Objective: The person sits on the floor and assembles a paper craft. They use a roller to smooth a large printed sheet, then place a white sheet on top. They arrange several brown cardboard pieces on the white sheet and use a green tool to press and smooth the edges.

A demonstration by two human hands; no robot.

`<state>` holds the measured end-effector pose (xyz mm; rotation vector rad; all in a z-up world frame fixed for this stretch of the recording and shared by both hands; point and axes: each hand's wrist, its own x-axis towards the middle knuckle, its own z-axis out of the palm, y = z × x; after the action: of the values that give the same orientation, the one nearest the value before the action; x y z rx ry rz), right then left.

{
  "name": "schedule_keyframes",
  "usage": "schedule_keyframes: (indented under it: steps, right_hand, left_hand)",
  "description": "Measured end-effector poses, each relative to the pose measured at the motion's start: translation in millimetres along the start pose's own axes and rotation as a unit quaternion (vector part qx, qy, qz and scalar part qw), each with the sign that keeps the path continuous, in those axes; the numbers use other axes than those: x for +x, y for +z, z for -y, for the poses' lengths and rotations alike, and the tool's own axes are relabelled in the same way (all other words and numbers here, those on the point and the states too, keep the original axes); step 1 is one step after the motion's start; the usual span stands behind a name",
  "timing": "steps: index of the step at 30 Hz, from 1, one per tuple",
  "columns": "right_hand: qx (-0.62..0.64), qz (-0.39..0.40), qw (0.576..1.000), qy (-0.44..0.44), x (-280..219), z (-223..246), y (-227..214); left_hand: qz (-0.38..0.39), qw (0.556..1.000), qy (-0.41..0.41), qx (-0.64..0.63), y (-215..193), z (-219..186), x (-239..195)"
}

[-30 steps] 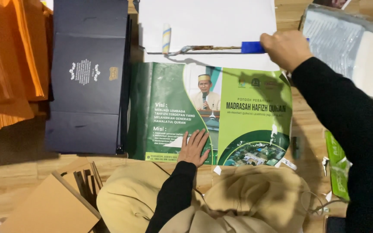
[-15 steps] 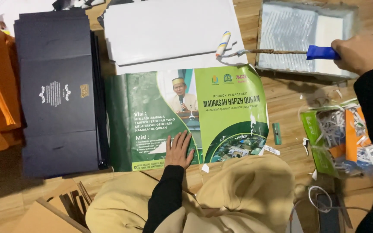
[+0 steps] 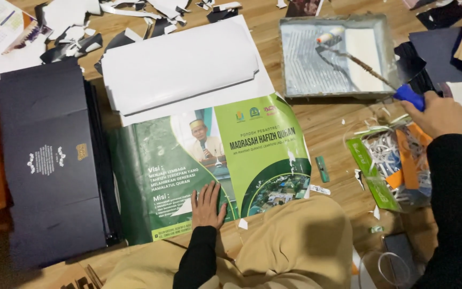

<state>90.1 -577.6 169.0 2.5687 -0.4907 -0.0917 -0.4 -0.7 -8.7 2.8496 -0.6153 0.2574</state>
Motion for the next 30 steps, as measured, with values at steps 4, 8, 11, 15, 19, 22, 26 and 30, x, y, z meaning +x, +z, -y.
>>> schedule_keyframes:
  steps: [4, 8, 11, 15, 19, 22, 26, 30]
  right_hand:
    - [0.068, -0.021, 0.997, -0.009, -7.5, 9.8, 31.2]
    - [0.004, -0.119, 0.993, 0.003, 28.3, 18.7, 63.5]
    - [-0.072, -0.150, 0.985, 0.051, 50.1, 17.2, 46.5]
    - [-0.148, 0.038, 0.975, 0.160, 79.1, 20.3, 0.9]
    - [-0.093, 0.101, 0.973, 0.185, 121.2, 12.4, -9.2]
    - [0.007, 0.020, 0.972, 0.233, 151.7, -4.3, 32.2]
    - [0.349, -0.025, 0.907, 0.236, 158.7, -19.7, 41.9]
    - [0.611, 0.008, 0.759, 0.223, 192.4, -36.3, 119.6]
  left_hand:
    - [-0.018, 1.000, -0.007, 0.006, 7.2, 1.7, -0.5]
    - [-0.043, 0.999, -0.005, 0.006, 9.2, 0.6, -2.1]
    - [-0.056, 0.998, 0.000, 0.003, 10.2, 0.6, -0.6]
    - [-0.054, 0.999, -0.006, -0.002, 8.3, -0.8, -2.2]
    - [-0.037, 0.999, -0.018, -0.007, 4.9, -2.7, -0.2]
    - [-0.042, 0.999, -0.017, -0.019, -1.1, -5.0, 3.1]
    - [-0.013, 1.000, -0.026, 0.012, 7.3, -2.2, 0.9]
    - [-0.002, 0.999, -0.034, 0.006, 11.5, -1.3, 0.5]
